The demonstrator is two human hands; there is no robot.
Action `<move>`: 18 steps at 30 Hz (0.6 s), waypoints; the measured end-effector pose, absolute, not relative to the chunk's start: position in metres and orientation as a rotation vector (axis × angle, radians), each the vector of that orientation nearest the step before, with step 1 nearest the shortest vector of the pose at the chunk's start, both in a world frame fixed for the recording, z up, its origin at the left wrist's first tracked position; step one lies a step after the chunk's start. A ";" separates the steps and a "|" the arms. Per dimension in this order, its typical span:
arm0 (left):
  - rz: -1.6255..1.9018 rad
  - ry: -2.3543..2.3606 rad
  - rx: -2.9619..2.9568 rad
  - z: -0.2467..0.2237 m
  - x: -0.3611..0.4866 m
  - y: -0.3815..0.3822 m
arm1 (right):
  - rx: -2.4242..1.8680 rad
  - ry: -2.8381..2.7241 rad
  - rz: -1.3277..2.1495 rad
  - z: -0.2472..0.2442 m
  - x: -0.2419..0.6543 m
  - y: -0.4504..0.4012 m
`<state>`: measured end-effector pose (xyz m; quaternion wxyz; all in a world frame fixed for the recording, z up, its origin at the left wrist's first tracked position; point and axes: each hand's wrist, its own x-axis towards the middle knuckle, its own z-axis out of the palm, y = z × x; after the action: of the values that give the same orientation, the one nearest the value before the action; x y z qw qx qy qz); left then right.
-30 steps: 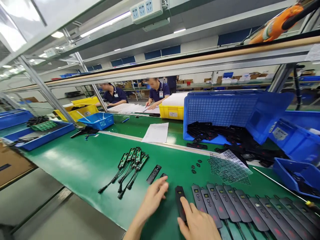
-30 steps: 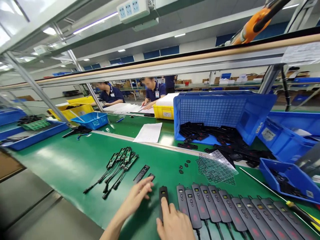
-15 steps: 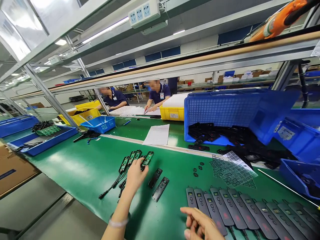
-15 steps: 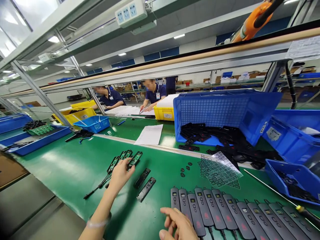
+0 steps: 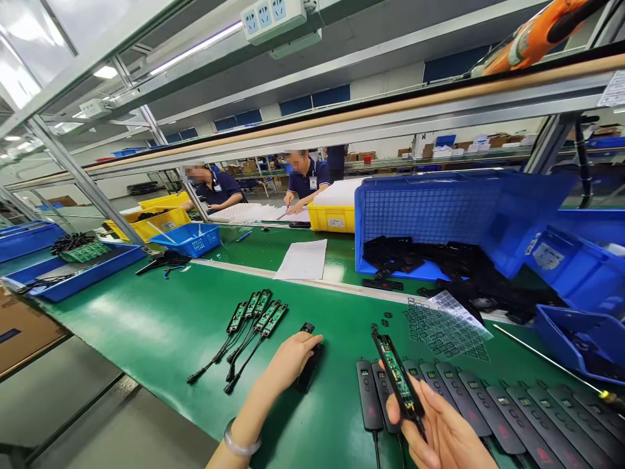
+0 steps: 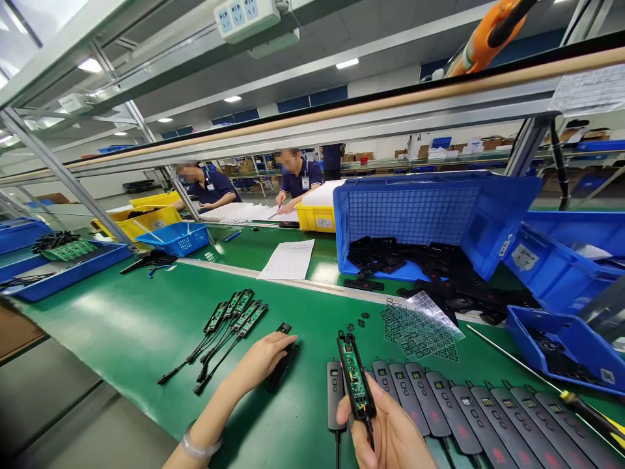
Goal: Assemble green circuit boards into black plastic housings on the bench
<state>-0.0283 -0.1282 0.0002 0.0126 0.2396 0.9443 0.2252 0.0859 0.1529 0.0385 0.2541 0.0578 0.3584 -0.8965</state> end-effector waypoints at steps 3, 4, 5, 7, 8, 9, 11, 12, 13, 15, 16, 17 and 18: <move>0.947 2.935 0.564 0.003 -0.014 -0.132 | 0.113 1.272 -2.380 0.048 0.087 0.156; 1.157 2.867 0.459 0.005 -0.007 -0.131 | 0.109 1.401 -2.323 0.048 0.086 0.155; 1.409 2.742 0.337 0.007 0.000 -0.129 | 0.097 1.555 -2.239 0.048 0.085 0.153; 1.876 2.367 0.101 0.010 0.014 -0.120 | -0.026 1.910 -2.023 0.044 0.082 0.146; 2.033 2.183 0.026 0.012 0.022 -0.113 | -0.147 2.090 -1.908 0.041 0.081 0.143; 2.152 2.020 -0.024 0.013 0.029 -0.105 | -0.285 2.246 -1.802 0.038 0.079 0.140; 2.321 1.782 -0.073 0.014 0.043 -0.086 | -0.539 2.447 -1.624 0.031 0.078 0.134; 2.387 1.707 -0.084 0.014 0.048 -0.077 | -0.628 2.495 -1.548 0.028 0.078 0.132; 2.444 1.653 -0.098 0.013 0.053 -0.069 | -0.682 2.524 -1.483 0.025 0.078 0.130; 2.534 1.601 -0.148 0.012 0.059 -0.057 | -0.716 2.558 -1.388 0.023 0.081 0.130; 2.567 1.589 -0.179 0.012 0.061 -0.053 | -0.722 2.573 -1.354 0.022 0.083 0.130; 2.592 1.577 -0.205 0.013 0.062 -0.050 | -0.725 2.590 -1.329 0.022 0.084 0.132; 2.610 1.560 -0.221 0.014 0.062 -0.048 | -0.728 2.608 -1.311 0.022 0.086 0.133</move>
<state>0.0625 -0.0484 0.0137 0.0464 -0.0724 0.5112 0.8551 0.0858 0.1328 0.0217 0.0665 -0.2415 0.8650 -0.4349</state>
